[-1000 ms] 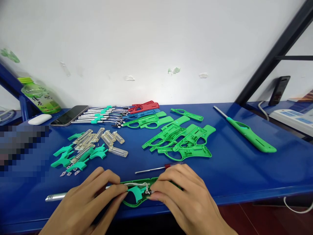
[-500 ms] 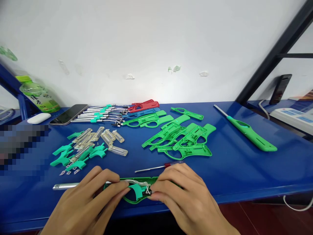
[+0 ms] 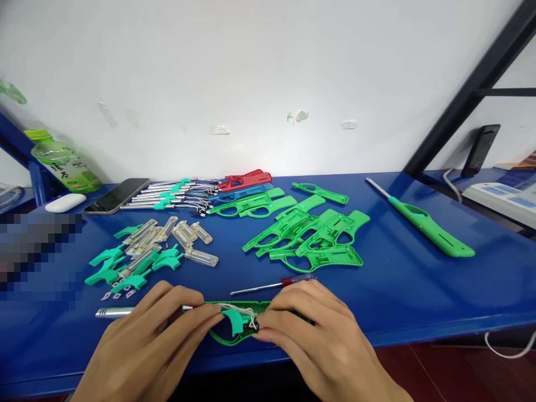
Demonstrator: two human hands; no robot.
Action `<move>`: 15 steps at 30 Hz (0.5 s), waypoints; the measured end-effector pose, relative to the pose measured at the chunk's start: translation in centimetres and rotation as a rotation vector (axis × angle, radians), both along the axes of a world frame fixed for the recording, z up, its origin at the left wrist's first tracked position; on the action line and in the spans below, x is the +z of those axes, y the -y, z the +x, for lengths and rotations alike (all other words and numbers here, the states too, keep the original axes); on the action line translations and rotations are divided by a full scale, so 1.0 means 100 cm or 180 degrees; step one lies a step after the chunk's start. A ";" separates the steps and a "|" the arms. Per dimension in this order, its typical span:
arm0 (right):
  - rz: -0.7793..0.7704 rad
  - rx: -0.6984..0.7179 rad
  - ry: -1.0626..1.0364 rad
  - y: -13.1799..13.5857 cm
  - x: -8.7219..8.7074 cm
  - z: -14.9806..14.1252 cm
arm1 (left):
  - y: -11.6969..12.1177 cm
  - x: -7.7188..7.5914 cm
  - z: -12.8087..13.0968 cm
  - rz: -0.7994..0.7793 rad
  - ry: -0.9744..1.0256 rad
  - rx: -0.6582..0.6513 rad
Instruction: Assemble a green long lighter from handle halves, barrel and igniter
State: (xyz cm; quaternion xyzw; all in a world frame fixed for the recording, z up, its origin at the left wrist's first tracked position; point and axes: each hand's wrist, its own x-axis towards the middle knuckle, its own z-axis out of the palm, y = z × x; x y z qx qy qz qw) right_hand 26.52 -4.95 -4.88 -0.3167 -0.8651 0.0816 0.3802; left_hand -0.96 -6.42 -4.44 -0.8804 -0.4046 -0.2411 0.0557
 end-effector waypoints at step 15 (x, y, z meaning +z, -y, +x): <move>-0.0009 -0.0012 -0.0102 0.001 -0.003 -0.001 | -0.001 0.001 0.007 0.0161 0.0168 0.0040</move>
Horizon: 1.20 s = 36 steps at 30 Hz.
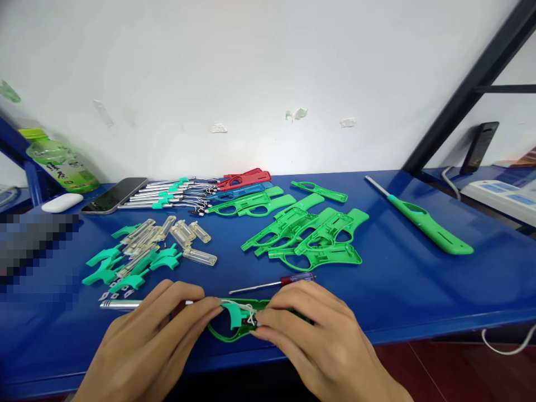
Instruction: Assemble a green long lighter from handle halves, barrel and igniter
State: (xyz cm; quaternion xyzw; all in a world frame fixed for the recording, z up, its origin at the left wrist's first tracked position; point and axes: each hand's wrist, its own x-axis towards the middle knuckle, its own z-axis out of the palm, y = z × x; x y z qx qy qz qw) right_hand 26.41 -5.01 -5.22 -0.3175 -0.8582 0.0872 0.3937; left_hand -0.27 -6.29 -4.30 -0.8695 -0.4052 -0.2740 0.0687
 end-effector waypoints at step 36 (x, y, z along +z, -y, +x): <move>0.0217 -0.0077 0.0127 0.003 0.001 0.000 | 0.004 -0.001 0.001 -0.0170 -0.0465 -0.0291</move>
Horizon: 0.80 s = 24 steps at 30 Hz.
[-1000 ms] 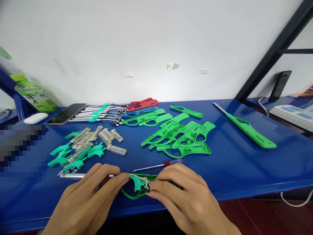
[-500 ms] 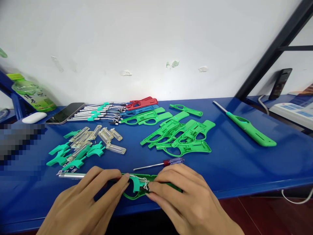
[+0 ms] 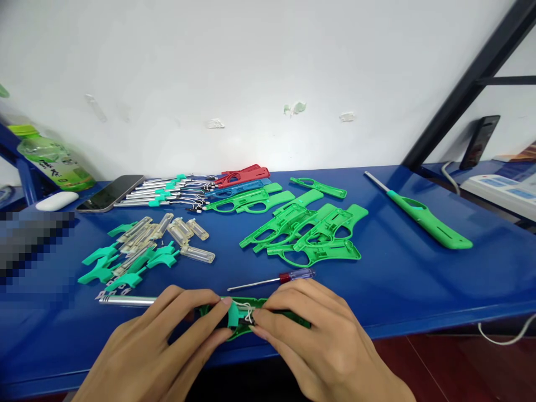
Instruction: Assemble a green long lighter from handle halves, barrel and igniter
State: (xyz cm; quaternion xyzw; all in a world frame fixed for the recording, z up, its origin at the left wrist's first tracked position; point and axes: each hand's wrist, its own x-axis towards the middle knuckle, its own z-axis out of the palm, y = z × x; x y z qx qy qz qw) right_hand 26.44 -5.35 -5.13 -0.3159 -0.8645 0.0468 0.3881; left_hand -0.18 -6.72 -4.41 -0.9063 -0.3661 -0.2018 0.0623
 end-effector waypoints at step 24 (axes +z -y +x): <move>0.0305 -0.0102 0.0091 -0.001 0.000 -0.002 | 0.001 0.003 0.000 0.0279 0.0016 0.0231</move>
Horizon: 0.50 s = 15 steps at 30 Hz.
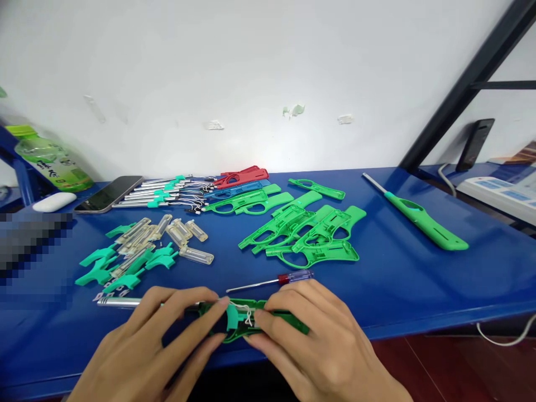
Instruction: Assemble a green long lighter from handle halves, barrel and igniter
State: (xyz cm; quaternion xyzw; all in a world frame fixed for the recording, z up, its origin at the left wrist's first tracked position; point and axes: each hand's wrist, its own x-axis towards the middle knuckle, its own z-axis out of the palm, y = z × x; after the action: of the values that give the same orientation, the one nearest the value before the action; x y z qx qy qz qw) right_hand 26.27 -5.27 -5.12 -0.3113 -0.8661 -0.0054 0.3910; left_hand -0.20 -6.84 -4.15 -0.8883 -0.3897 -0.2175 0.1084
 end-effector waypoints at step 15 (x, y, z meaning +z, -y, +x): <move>-0.0469 -0.0158 0.0285 0.000 -0.002 0.004 | -0.015 0.009 -0.039 -0.0431 0.0362 -0.0020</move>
State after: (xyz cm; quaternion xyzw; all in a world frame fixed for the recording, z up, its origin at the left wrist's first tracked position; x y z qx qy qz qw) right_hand 26.67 -5.27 -5.29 -0.3601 -0.8728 0.0347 0.3278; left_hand -4.13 -5.32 -3.21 -0.8811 -0.4062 -0.2411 0.0251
